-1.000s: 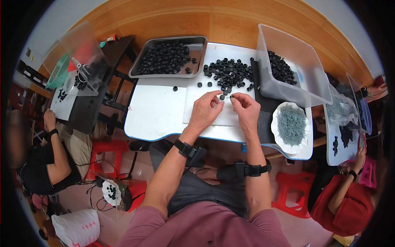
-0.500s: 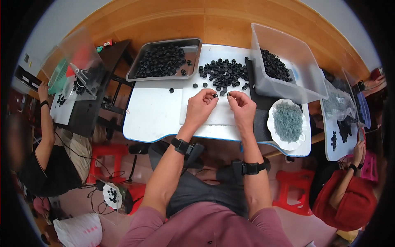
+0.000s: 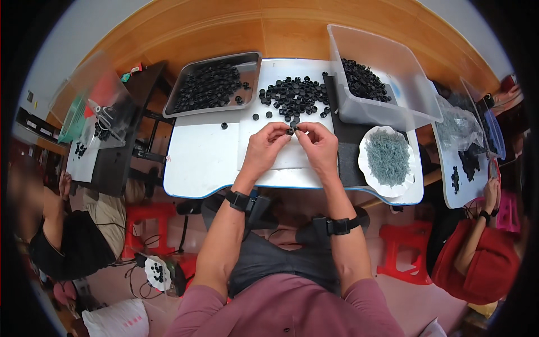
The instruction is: Sorting and assembling small black plastic components at a table.
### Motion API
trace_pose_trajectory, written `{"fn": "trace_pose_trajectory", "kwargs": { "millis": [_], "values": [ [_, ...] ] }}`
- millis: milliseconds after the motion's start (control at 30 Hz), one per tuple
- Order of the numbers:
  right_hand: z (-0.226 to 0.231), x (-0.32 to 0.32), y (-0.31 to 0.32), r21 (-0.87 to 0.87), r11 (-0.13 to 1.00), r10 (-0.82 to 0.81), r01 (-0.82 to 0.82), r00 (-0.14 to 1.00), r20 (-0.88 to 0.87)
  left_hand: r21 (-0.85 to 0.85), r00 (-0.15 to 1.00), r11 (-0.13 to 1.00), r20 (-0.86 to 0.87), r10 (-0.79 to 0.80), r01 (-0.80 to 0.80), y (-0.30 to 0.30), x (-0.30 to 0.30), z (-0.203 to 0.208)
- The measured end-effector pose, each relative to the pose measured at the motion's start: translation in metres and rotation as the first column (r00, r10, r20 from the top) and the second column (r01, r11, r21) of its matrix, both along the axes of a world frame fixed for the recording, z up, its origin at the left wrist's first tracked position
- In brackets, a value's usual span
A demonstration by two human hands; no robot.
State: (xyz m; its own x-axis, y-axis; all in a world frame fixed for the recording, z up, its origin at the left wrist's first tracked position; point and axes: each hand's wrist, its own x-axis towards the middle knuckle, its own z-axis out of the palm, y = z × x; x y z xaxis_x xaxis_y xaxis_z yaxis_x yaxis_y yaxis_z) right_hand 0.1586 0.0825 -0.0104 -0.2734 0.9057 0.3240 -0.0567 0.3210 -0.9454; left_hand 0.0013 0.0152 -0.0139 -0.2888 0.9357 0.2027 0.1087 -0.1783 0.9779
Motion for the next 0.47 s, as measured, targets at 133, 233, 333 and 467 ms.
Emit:
{"fn": "trace_pose_trajectory", "kwargs": {
  "millis": [133,233,333,467],
  "values": [
    [-0.0017,0.0006,0.0008,-0.005,1.0,-0.011,0.011,1.0,-0.004,-0.061,0.999,0.997,0.007,-0.046,0.046,-0.0014,0.0019,0.0056],
    [-0.0013,-0.0008,-0.0006,0.022,1.0,0.0,0.0,1.0,0.01,-0.027,0.997,0.998,0.054,-0.047,0.049,-0.002,0.0011,0.0035],
    [-0.0004,-0.0001,-0.001,0.062,0.998,0.001,-0.005,0.998,0.061,0.004,0.997,0.999,0.051,-0.051,0.05,-0.0016,0.0023,0.0037],
    [0.0005,0.0006,-0.0019,0.085,0.996,0.023,-0.028,0.998,0.064,-0.088,0.993,0.991,-0.044,-0.107,0.102,-0.0037,-0.0011,0.0087]
  ]
}}
